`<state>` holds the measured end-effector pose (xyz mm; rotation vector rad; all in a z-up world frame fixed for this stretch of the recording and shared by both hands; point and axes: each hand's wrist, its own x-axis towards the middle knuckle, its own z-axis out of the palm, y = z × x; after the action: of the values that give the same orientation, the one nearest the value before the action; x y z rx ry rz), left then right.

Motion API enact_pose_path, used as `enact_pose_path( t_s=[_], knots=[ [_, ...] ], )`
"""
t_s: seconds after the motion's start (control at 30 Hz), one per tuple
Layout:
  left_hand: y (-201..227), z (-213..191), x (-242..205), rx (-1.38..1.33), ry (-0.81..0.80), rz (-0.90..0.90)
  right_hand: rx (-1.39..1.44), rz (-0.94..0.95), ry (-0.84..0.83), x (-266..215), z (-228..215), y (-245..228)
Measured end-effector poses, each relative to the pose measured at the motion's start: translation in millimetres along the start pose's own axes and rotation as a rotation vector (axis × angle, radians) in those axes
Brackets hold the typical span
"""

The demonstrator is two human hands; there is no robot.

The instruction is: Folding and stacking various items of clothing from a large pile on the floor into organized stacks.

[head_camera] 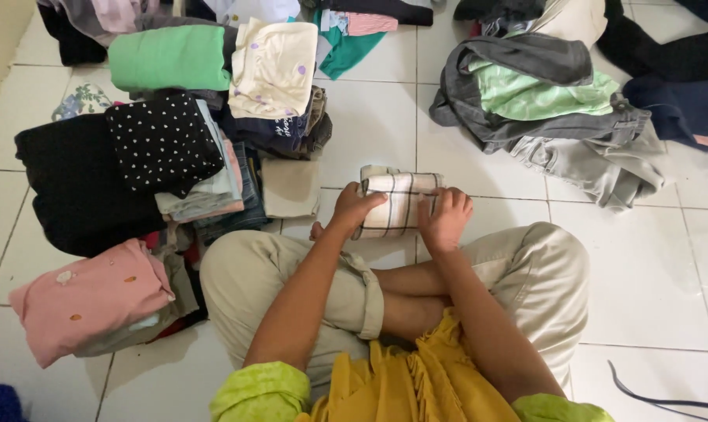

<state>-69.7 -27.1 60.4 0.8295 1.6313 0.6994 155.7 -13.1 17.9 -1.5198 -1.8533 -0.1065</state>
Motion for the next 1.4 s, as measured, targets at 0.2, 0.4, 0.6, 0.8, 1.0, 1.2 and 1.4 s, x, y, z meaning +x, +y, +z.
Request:
enact_pose_path(
  t_s=[0.2,0.4,0.6,0.8,1.0,1.2,1.4],
  knots=[
    [25,47,-82,0.536,0.627,1.023,1.405,0.858,-0.728,13,-53,-17],
    [-49,101,-42,1.045,0.332,1.426,1.342,1.078,-0.707,-6,32,54],
    [-37,81,-63,1.100,-0.194,0.952,0.591,1.015,-0.850,-22,56,52],
    [-28,76,-67,1.009,-0.245,0.899,0.556,0.943,-0.898,-2,23,32],
    [-23,61,-72,1.049,-0.266,0.732,0.698,0.817,-0.704,10,2,12],
    [3,-26,-83,1.028,-0.145,0.541,0.938,0.770,-0.707,20,22,-31],
    [35,-115,-101,1.213,0.260,0.419,1.352,0.658,-0.739,38,60,-141]
  ],
)
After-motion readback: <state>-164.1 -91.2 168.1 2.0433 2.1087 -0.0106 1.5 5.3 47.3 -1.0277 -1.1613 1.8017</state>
